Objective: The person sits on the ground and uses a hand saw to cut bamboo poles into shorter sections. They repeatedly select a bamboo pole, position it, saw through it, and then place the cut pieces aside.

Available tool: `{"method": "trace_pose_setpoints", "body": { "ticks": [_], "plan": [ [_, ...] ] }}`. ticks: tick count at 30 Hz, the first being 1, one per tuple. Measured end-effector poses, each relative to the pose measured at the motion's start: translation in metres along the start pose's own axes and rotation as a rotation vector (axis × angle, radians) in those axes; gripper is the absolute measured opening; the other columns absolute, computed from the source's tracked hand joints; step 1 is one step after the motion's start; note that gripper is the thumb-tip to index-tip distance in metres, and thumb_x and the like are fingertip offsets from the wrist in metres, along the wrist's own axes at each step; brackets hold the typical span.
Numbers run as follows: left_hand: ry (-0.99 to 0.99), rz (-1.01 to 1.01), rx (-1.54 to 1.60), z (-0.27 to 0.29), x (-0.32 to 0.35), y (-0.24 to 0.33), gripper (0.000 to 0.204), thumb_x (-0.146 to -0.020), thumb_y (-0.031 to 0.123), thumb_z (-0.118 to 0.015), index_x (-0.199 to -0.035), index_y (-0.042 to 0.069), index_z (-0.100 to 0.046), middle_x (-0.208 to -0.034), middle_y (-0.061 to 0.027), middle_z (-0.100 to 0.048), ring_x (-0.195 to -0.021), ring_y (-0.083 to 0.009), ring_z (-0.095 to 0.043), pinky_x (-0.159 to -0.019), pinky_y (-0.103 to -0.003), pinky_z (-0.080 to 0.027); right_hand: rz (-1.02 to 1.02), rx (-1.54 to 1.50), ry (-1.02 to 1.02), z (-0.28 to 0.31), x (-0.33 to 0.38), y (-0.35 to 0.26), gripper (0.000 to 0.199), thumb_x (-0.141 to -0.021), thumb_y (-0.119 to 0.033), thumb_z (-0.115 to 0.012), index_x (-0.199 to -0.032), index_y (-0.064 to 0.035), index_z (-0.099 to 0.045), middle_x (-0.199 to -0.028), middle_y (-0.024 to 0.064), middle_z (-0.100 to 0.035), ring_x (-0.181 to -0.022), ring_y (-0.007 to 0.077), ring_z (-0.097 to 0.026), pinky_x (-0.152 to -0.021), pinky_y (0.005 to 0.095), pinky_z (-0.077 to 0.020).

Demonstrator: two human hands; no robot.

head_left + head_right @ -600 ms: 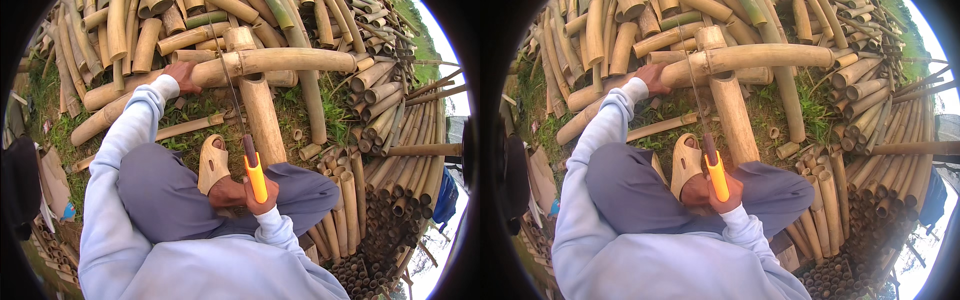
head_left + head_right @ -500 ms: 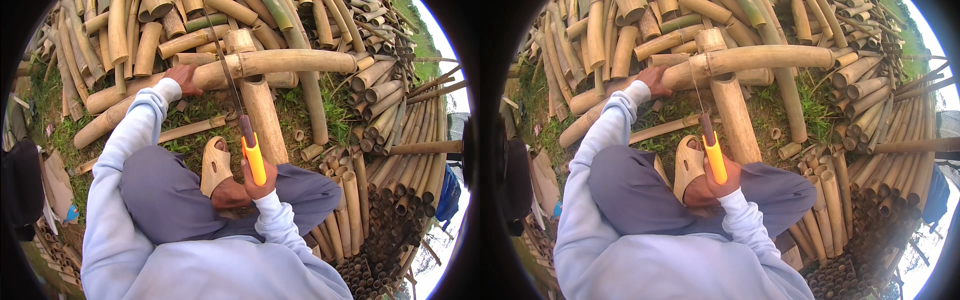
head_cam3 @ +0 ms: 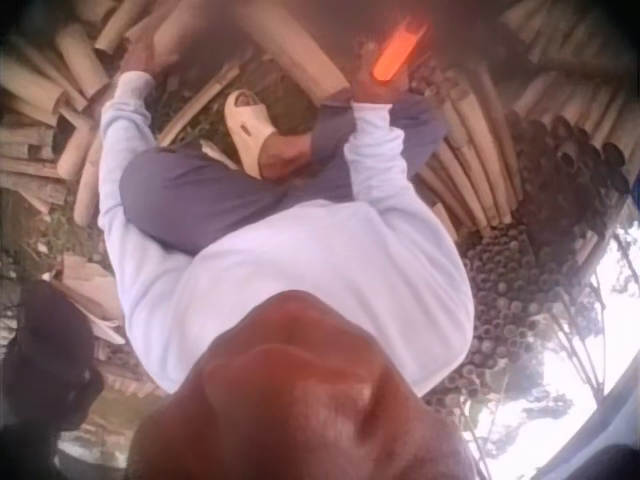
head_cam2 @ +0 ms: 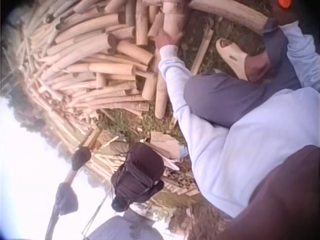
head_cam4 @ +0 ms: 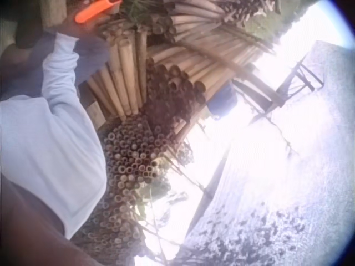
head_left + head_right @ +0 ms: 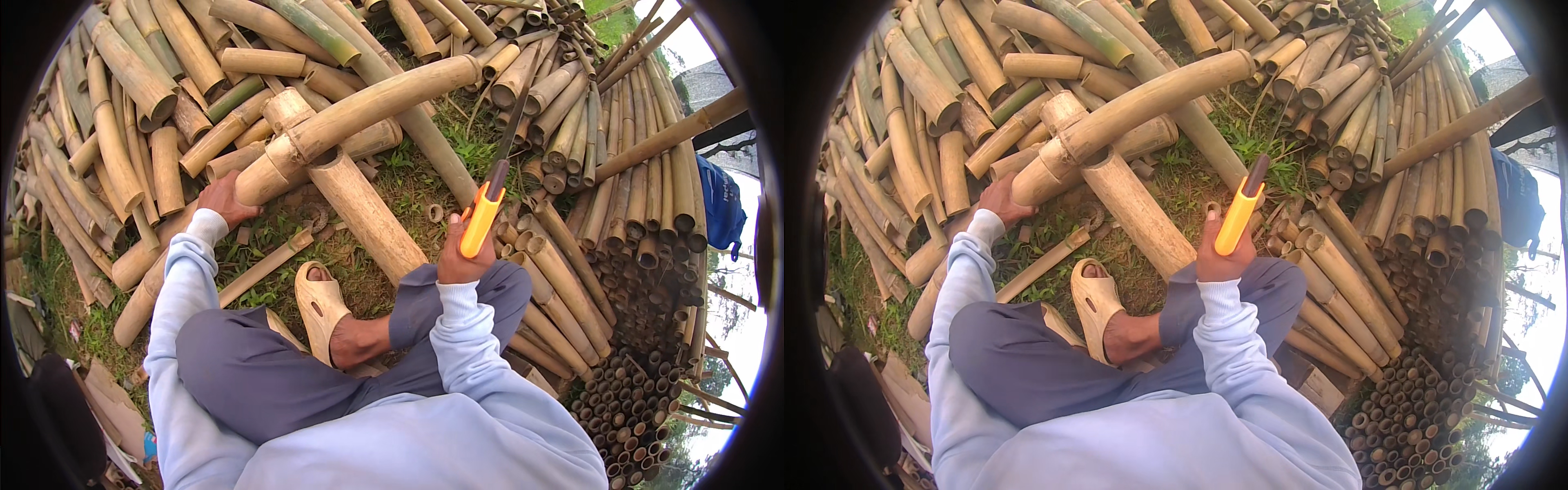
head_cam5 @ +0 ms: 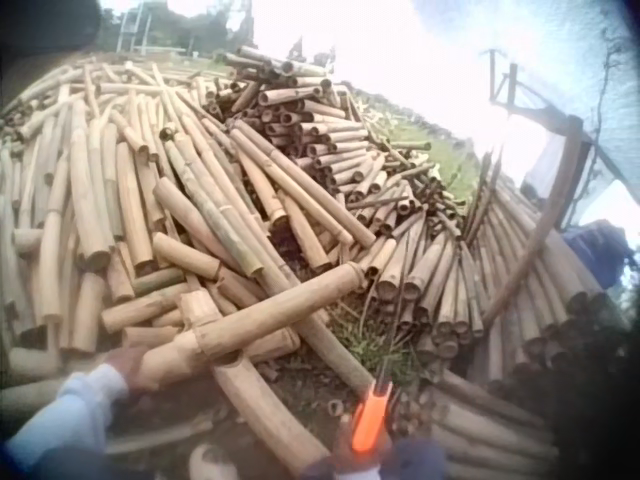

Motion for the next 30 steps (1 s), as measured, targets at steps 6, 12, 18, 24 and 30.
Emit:
{"method": "trace_pose_setpoints", "body": {
  "ticks": [6,12,18,24,30],
  "plan": [
    [-0.005,-0.008,0.010,-0.001,0.001,-0.003,0.074,-0.064,0.045,-0.087,-0.121,0.005,-0.062,-0.106,-0.0238,-0.073,-0.102,-0.0428,-0.069,-0.090,-0.049,-0.055,-0.079,0.341,0.095,-0.024,-0.008,0.061,0.026,-0.094,-0.014,-0.074,-0.106,0.0022,-0.058,-0.080,0.0157,-0.062,-0.073,0.0332,-0.061,-0.072,0.0402,-0.0500],
    [-0.019,0.003,0.016,0.000,0.002,-0.001,0.074,-0.063,0.046,-0.087,-0.120,0.005,-0.062,-0.103,-0.0231,-0.074,-0.101,-0.0423,-0.070,-0.090,-0.048,-0.055,-0.318,0.630,-0.285,-0.051,-0.003,0.124,0.036,-0.084,-0.022,-0.077,-0.103,0.0007,-0.057,-0.096,0.0254,-0.068,-0.099,0.0452,-0.065,-0.087,0.0532,-0.0497],
    [-0.021,0.010,0.009,-0.001,-0.001,-0.002,0.071,-0.066,0.045,-0.084,-0.119,0.004,-0.060,-0.103,-0.0223,-0.073,-0.099,-0.0411,-0.071,-0.089,-0.048,-0.056,-0.215,0.095,-0.055,-0.081,-0.123,0.088,0.064,-0.086,-0.037,-0.081,-0.129,0.0047,-0.059,-0.122,0.0220,-0.066,-0.110,0.0316,-0.066,-0.098,0.0427,-0.0504],
    [0.038,-0.029,-0.022,-0.005,0.002,-0.010,0.068,-0.067,0.044,-0.084,-0.115,0.003,-0.060,-0.099,-0.0219,-0.073,-0.094,-0.0403,-0.071,-0.087,-0.047,-0.057,-0.736,-0.674,-0.120,-0.228,-0.237,0.176,0.088,-0.080,-0.066,-0.080,-0.140,-0.0082,-0.052,-0.130,0.0198,-0.062,-0.119,0.0344,-0.062,-0.099,0.0479,-0.0516],
    [0.025,-0.028,-0.065,-0.009,-0.002,-0.008,0.068,-0.066,0.050,-0.084,-0.110,0.004,-0.060,-0.096,-0.0203,-0.073,-0.090,-0.0387,-0.071,-0.086,-0.045,-0.057,-0.671,-0.766,-0.133,-0.241,-0.262,0.150,0.073,-0.078,-0.034,-0.088,-0.131,0.0033,-0.056,-0.119,0.0150,-0.067,-0.103,0.0325,-0.069,-0.095,0.0457,-0.0592]
  ]
}}
Point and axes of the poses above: each hand's wrist, its own x-axis away from the middle knuckle, its own z-axis out of the back of the hand, y = z × x, the point moved 10 cm from there along -x, towards the middle knuckle
